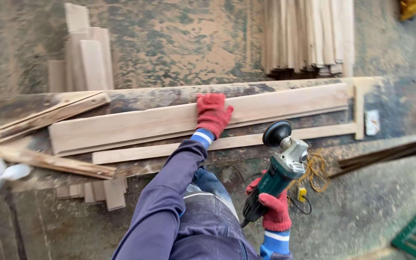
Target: Sanding the surface of a long wooden plank using a handheld power angle grinder equipped with a sanding disc.
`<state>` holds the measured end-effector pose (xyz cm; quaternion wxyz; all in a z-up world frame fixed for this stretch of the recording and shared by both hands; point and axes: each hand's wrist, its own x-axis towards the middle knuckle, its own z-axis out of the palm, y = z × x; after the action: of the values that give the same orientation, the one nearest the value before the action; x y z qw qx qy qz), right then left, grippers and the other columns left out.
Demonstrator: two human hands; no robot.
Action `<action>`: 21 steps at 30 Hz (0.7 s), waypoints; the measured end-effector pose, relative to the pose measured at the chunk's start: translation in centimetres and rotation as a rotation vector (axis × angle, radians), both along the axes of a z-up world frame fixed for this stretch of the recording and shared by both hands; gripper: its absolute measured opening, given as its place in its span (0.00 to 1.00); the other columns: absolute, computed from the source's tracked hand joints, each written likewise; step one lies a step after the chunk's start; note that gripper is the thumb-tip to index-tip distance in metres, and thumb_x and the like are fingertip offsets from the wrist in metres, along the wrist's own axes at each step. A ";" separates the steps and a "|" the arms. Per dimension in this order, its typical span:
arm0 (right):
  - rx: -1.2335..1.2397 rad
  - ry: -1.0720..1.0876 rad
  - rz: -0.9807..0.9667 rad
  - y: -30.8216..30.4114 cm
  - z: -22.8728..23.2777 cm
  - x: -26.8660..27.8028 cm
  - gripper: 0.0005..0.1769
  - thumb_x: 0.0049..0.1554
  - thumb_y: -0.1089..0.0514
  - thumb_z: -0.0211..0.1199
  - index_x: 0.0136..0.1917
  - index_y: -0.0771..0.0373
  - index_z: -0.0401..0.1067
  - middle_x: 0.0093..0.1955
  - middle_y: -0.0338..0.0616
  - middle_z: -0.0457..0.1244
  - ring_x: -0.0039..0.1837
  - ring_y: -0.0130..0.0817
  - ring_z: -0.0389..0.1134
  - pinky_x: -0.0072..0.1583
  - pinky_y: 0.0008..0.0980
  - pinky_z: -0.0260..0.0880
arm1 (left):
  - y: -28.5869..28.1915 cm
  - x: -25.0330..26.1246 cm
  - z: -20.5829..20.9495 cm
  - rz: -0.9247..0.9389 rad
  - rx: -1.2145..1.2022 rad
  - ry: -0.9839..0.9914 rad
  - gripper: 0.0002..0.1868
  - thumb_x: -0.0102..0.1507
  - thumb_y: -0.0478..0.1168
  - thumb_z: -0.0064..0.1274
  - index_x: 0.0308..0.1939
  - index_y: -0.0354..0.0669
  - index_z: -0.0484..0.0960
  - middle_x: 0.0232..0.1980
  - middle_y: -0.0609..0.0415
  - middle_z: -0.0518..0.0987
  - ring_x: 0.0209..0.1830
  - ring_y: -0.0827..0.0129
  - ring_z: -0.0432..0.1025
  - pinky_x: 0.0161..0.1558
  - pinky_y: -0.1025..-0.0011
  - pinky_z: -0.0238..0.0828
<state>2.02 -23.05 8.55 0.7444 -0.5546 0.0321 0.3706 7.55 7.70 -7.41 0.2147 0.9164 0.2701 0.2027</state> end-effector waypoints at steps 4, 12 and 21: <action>0.058 -0.032 -0.100 -2.7 0.7 -1.1 0.46 0.38 0.64 0.69 0.71 0.69 0.61 0.48 0.61 0.70 0.47 0.56 0.73 0.50 0.48 0.75 | -0.6 -0.2 2.0 -0.057 0.088 0.028 0.25 0.61 0.60 0.53 0.51 0.44 0.77 0.50 0.48 0.73 0.51 0.51 0.66 0.64 0.45 0.56; 0.150 -0.001 -0.082 -4.5 -0.6 -0.5 0.47 0.39 0.64 0.70 0.72 0.69 0.61 0.50 0.63 0.69 0.48 0.57 0.73 0.50 0.51 0.76 | -3.2 1.0 2.8 -0.058 0.072 0.074 0.30 0.64 0.68 0.41 0.43 0.45 0.79 0.38 0.51 0.73 0.39 0.58 0.66 0.55 0.56 0.58; 0.142 0.014 0.190 -1.3 -1.7 2.8 0.44 0.45 0.61 0.67 0.74 0.69 0.59 0.52 0.61 0.67 0.51 0.56 0.72 0.52 0.50 0.73 | 1.4 -7.9 3.3 0.107 -0.056 -0.217 0.35 0.56 0.49 0.59 0.66 0.42 0.73 0.70 0.46 0.69 0.74 0.47 0.60 0.79 0.42 0.46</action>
<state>4.78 -24.32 6.87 0.7430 -0.4984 -0.0419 0.4446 -0.30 9.10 -4.06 0.2572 0.8671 0.2993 0.3040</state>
